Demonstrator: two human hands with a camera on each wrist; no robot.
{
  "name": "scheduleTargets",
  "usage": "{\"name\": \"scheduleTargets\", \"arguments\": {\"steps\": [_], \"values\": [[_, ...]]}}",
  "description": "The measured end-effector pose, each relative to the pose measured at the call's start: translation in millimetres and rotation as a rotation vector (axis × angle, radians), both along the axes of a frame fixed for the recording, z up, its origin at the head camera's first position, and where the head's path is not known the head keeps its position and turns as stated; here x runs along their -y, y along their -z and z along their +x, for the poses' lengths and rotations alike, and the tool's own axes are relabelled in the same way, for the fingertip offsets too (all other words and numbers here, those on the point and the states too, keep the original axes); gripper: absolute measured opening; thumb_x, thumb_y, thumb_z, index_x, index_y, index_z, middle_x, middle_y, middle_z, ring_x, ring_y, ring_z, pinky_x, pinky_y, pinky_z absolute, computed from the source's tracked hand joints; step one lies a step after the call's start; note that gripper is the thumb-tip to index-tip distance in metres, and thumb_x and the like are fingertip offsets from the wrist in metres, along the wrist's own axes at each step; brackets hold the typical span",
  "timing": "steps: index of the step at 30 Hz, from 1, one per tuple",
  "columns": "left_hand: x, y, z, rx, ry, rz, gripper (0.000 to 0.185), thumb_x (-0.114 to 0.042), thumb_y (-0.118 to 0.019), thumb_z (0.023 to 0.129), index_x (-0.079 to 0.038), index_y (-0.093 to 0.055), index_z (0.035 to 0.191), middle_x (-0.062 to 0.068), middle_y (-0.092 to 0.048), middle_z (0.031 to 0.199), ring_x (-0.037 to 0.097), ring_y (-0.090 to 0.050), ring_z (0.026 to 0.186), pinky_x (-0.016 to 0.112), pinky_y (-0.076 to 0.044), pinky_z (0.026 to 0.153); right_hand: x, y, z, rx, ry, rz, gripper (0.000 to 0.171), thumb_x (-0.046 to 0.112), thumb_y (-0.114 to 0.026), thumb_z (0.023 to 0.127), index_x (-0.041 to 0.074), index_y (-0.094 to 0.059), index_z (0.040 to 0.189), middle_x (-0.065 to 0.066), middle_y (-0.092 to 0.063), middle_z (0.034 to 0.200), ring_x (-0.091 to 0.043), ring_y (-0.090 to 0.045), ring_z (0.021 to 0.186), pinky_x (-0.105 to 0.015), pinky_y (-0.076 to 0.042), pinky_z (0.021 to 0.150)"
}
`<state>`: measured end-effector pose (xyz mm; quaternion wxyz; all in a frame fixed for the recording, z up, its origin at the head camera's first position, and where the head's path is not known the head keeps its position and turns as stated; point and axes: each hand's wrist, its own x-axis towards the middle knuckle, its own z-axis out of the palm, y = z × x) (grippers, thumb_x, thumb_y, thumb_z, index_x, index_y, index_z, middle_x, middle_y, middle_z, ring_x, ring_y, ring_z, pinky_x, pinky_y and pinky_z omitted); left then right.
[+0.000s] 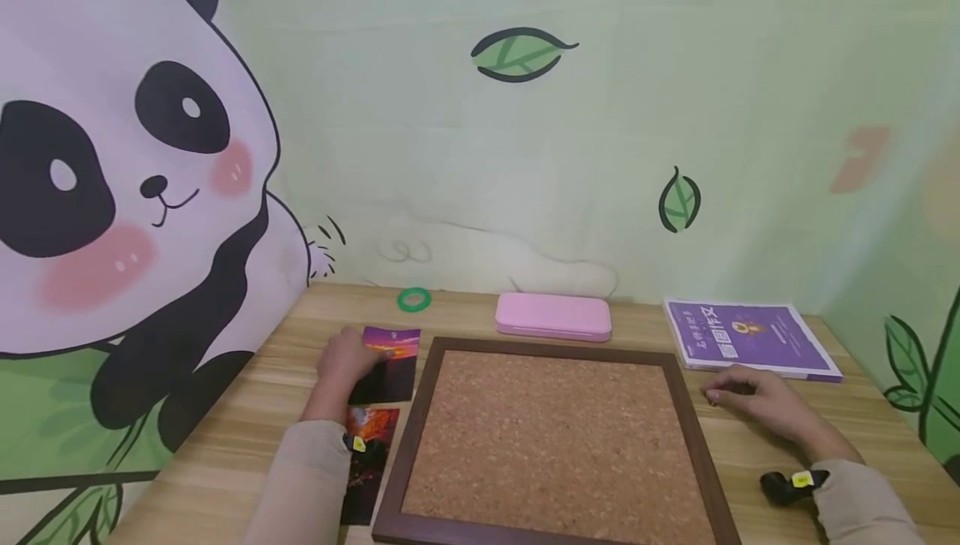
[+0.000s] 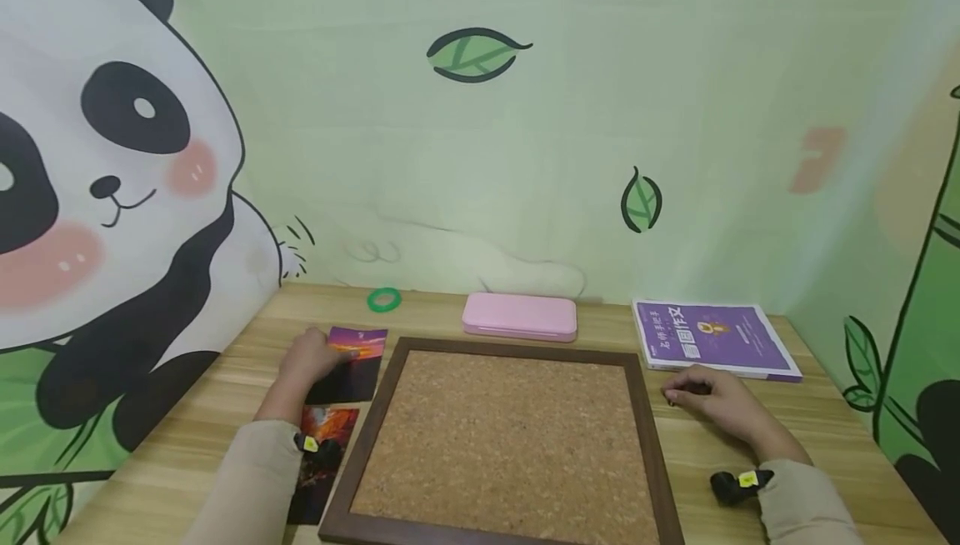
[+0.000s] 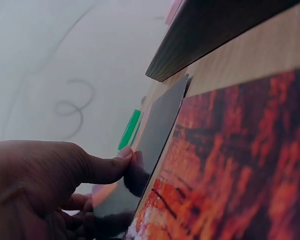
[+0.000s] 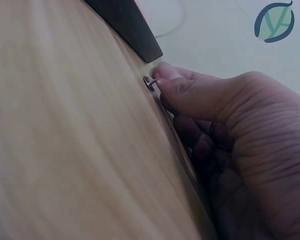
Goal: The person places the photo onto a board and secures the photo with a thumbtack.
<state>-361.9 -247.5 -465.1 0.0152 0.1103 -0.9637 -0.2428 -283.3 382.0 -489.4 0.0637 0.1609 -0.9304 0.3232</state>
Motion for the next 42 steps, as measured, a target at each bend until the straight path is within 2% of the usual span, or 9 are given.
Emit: {"name": "scheduleTargets", "arguments": {"steps": [7, 15, 18, 21, 27, 31, 36, 39, 42], "values": [[5, 3.5, -5.2, -0.047, 0.026, 0.035, 0.043, -0.035, -0.064, 0.087, 0.000, -0.054, 0.109, 0.021, -0.063, 0.104, 0.030, -0.056, 0.085, 0.042, -0.045, 0.071, 0, -1.6, -0.3, -0.006, -0.028, -0.017, 0.011, 0.023, -0.070, 0.088, 0.021, -0.072, 0.099, 0.006, -0.072, 0.093, 0.005, -0.060, 0.087, -0.019, -0.046, 0.080], [9, 3.9, -6.7, -0.129, 0.035, 0.198, 0.039, -0.025, -0.060, 0.091, -0.001, -0.044, 0.118, 0.023, -0.060, 0.113, 0.035, -0.056, 0.097, 0.047, -0.044, 0.083, 2, 2.6, 3.5, 0.006, 0.010, -0.014, 0.012, 0.029, -0.072, 0.086, 0.025, -0.071, 0.098, 0.007, -0.070, 0.094, 0.005, -0.059, 0.088, -0.020, -0.044, 0.082], [9, -4.3, -6.3, -0.189, 0.022, 0.276, 0.043, -0.022, -0.060, 0.092, -0.004, -0.038, 0.125, 0.024, -0.060, 0.121, 0.036, -0.056, 0.104, 0.047, -0.044, 0.088, 2, 3.9, 3.6, -0.001, -0.013, -0.010, 0.010, 0.027, -0.071, 0.087, 0.025, -0.071, 0.097, 0.007, -0.071, 0.093, 0.004, -0.059, 0.088, -0.021, -0.045, 0.082], [8, -19.7, -5.9, -0.268, 0.021, 0.351, 0.053, -0.018, -0.061, 0.093, -0.011, -0.032, 0.136, 0.024, -0.059, 0.129, 0.037, -0.057, 0.107, 0.047, -0.046, 0.086, 1, 3.3, 2.9, -0.003, -0.025, -0.003, 0.008, 0.024, -0.069, 0.089, 0.024, -0.071, 0.096, 0.006, -0.071, 0.094, 0.004, -0.060, 0.088, -0.020, -0.046, 0.081], [-5, -49.5, 1.7, -0.368, 0.117, 0.437, 0.068, -0.015, -0.063, 0.092, -0.028, -0.027, 0.149, 0.022, -0.061, 0.127, 0.035, -0.064, 0.097, 0.039, -0.051, 0.075, 1, 4.9, 2.6, 0.026, 0.102, -0.018, 0.019, 0.039, -0.064, 0.092, 0.024, -0.072, 0.100, 0.002, -0.071, 0.100, 0.009, -0.056, 0.090, -0.017, -0.043, 0.081], [-19, -58.8, 8.8, -0.334, 0.200, 0.495, 0.057, -0.016, -0.065, 0.092, -0.028, -0.040, 0.141, 0.020, -0.063, 0.125, 0.034, -0.068, 0.092, 0.036, -0.054, 0.066, 0, 6.6, 2.7, 0.023, 0.186, -0.052, 0.028, 0.044, -0.064, 0.091, 0.020, -0.071, 0.103, -0.002, -0.073, 0.104, 0.015, -0.055, 0.089, -0.014, -0.041, 0.081], [-41, -51.6, 15.2, -0.177, 0.348, 0.633, 0.053, -0.013, -0.066, 0.090, -0.026, -0.042, 0.136, 0.021, -0.058, 0.128, 0.029, -0.068, 0.085, 0.039, -0.056, 0.058, 1, 12.0, 4.9, 0.018, 0.219, -0.095, 0.030, 0.043, -0.065, 0.090, 0.015, -0.071, 0.102, -0.003, -0.073, 0.102, 0.016, -0.054, 0.087, -0.013, -0.041, 0.078], [-54, -48.1, 16.2, -0.101, 0.425, 0.640, 0.056, -0.012, -0.069, 0.088, -0.023, -0.044, 0.137, 0.022, -0.057, 0.129, 0.026, -0.068, 0.083, 0.041, -0.057, 0.059, 0, 11.9, 3.8, 0.000, 0.229, -0.111, 0.030, 0.041, -0.065, 0.091, 0.014, -0.071, 0.102, 0.000, -0.073, 0.100, 0.015, -0.055, 0.086, -0.012, -0.041, 0.077], [-69, -49.6, 16.4, -0.077, 0.447, 0.588, 0.057, -0.013, -0.072, 0.085, -0.023, -0.048, 0.135, 0.021, -0.058, 0.127, 0.026, -0.067, 0.083, 0.041, -0.057, 0.057, -2, 6.9, 0.7, -0.015, 0.235, -0.128, 0.030, 0.040, -0.064, 0.091, 0.013, -0.071, 0.102, 0.000, -0.073, 0.097, 0.013, -0.056, 0.084, -0.012, -0.042, 0.075]]}}
